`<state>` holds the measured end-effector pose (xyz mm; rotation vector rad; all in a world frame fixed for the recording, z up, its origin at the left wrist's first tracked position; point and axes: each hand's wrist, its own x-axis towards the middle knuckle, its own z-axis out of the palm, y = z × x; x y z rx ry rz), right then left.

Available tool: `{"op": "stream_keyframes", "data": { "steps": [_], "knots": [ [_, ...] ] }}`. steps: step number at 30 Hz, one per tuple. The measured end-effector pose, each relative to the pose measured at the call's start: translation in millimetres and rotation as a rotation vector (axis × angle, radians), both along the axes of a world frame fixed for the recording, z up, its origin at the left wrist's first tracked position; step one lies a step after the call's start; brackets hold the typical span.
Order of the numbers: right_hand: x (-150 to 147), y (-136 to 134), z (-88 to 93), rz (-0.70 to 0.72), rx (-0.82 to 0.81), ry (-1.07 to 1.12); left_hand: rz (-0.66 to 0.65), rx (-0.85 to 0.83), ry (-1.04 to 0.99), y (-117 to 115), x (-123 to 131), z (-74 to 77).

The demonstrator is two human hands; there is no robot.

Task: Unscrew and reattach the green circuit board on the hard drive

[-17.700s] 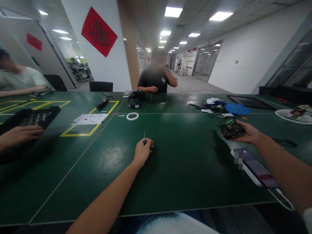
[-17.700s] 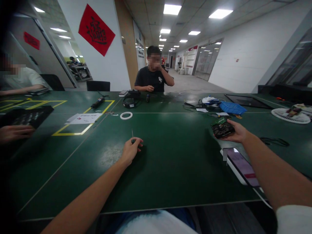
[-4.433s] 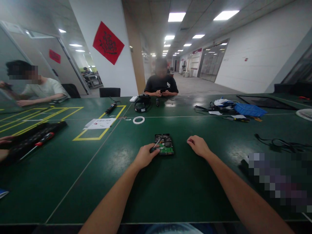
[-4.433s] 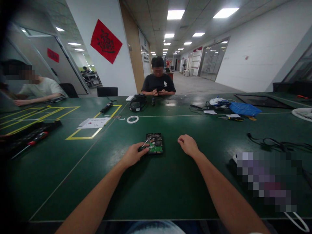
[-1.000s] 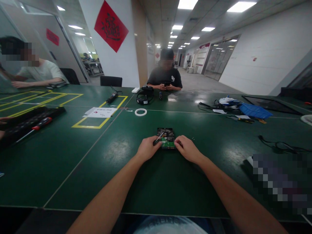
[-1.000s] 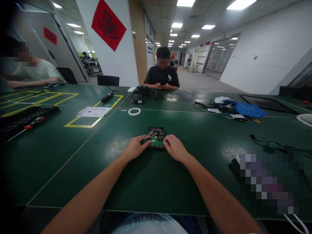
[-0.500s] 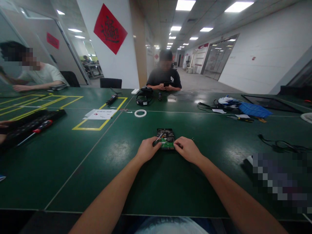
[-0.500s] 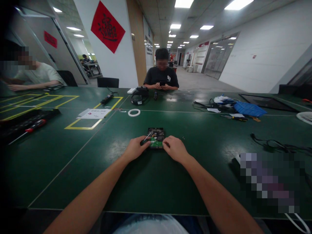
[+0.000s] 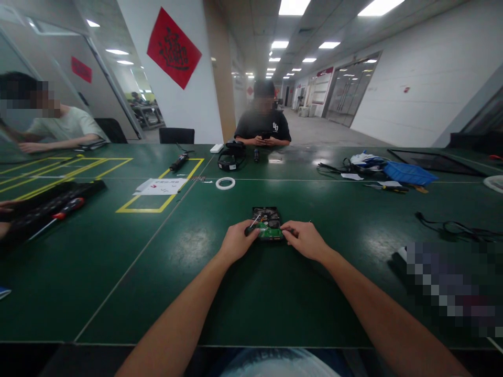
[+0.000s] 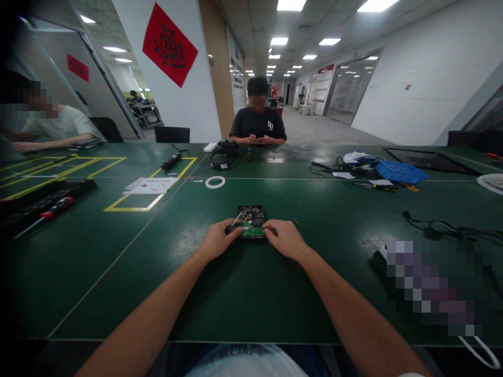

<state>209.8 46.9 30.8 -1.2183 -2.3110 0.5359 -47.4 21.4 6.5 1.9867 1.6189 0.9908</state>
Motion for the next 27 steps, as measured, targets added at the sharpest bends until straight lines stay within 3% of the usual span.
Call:
{"op": "stream_keyframes", "data": {
  "steps": [5,9,12,15,18,22,25,27],
  "knots": [
    [-1.4,-2.9,7.7,-0.134,0.012,0.187,0.139,0.05,-0.314,-3.2,8.8,9.1],
    [-23.7,-25.3,9.4,0.143,-0.198,0.398,0.043,0.136,-0.607,-16.8,34.4,18.0],
    [-42.3,-41.9,5.0,0.302,-0.256,0.469,-0.055,0.195,-0.613,-27.2,50.5,18.0],
    [-47.4,-43.7,0.2,0.294,-0.237,0.498,-0.187,0.242,-0.477,-28.6,50.3,13.3],
    [-33.8,-27.7,-2.0,0.167,-0.161,0.569,-0.196,0.281,-0.299,-18.7,34.5,5.2],
    [4.0,4.9,2.1,-0.218,0.084,0.626,0.007,0.141,-0.015,-1.8,6.8,-10.0],
    [28.0,17.4,13.5,-0.421,0.282,0.577,-0.073,0.033,0.166,4.6,-5.0,-18.5],
    [34.6,15.8,23.6,-0.466,0.403,0.541,-0.127,0.01,0.219,6.4,-6.2,-20.7]
  ]
}}
